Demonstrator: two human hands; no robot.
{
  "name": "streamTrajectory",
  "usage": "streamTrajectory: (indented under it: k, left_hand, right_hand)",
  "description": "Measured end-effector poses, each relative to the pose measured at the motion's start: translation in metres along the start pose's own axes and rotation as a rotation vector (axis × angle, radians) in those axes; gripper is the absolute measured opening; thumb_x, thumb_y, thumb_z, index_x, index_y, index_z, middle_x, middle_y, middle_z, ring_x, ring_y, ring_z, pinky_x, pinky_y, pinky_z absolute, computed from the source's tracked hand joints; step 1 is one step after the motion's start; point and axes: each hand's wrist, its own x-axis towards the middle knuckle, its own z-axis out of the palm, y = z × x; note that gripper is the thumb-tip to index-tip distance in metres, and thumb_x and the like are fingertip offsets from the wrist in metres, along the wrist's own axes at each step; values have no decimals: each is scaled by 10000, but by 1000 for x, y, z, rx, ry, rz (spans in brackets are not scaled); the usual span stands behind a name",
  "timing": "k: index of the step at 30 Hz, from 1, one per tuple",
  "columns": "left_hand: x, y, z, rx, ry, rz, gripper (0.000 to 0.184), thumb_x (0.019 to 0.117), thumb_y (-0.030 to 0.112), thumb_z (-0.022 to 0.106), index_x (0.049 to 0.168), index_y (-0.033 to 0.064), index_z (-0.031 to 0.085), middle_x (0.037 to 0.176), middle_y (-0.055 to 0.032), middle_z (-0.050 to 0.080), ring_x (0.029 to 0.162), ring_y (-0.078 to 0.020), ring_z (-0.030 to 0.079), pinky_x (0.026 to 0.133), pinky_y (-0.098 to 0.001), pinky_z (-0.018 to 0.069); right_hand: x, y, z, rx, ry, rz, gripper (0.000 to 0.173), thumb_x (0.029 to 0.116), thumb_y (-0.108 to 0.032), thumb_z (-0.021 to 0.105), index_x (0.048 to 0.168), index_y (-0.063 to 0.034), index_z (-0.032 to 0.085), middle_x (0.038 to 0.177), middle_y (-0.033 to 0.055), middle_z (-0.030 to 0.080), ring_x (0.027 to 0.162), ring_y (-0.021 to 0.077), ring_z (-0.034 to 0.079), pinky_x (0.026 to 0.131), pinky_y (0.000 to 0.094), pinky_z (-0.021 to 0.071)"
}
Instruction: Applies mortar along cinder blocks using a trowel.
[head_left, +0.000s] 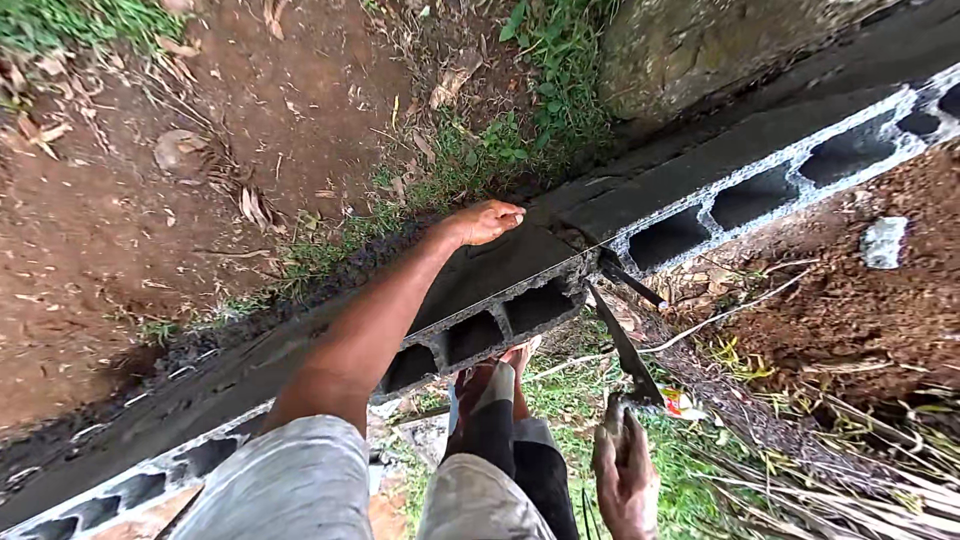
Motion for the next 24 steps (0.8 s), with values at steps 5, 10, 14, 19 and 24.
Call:
streamTrajectory:
  k: [5, 10, 14, 19, 24]
  left_hand:
    - [5, 19, 19, 14, -35, 111, 447, 1113, 284, 406, 1523, 137, 506, 1510, -98, 552, 1404, -223, 513, 1195, -470, 359]
    - [10, 37, 29, -171, 65, 193, 389, 1059, 244, 569, 1404, 72, 612, 1383, -114, 643, 1282, -185, 607, 1128, -400, 452]
    - [22, 48, 28, -221, 32, 164, 388, 990, 307, 693, 1279, 48, 682, 1279, -115, 683, 1207, -180, 635, 1072, -407, 492]
    - [44, 47, 32, -203, 42, 145, 322, 930, 283, 767, 1154, 57, 718, 1126, -109, 717, 1067, -184, 673, 988, -423, 527]
    - [66, 35, 37, -81, 130, 125, 243, 918, 218, 761, 1083, 41, 736, 1007, -129, 726, 963, -243, 689, 909, -485, 542]
  right_hand:
    - [14, 3, 10, 4, 14, -29, 575, 990, -283, 577, 1403, 112, 521, 906, 159, 722, 618, 126, 667, 599, 340, 597]
    - [19, 0, 15, 6, 61, -50, 566, 971, -284, 587, 1369, 117, 553, 888, 158, 724, 624, 132, 673, 599, 338, 595]
    - [11, 3, 15, -15, 90, -85, 563, 961, -294, 608, 1329, 131, 579, 838, 147, 722, 606, 104, 663, 578, 294, 578]
    - [0, 6, 14, 21, 50, -13, 565, 959, -280, 606, 1353, 121, 559, 859, 141, 723, 589, 103, 661, 573, 312, 593]
    - [-8, 9, 9, 61, 13, 63, 561, 956, -231, 607, 1382, 127, 532, 896, 162, 716, 632, 86, 661, 619, 290, 593]
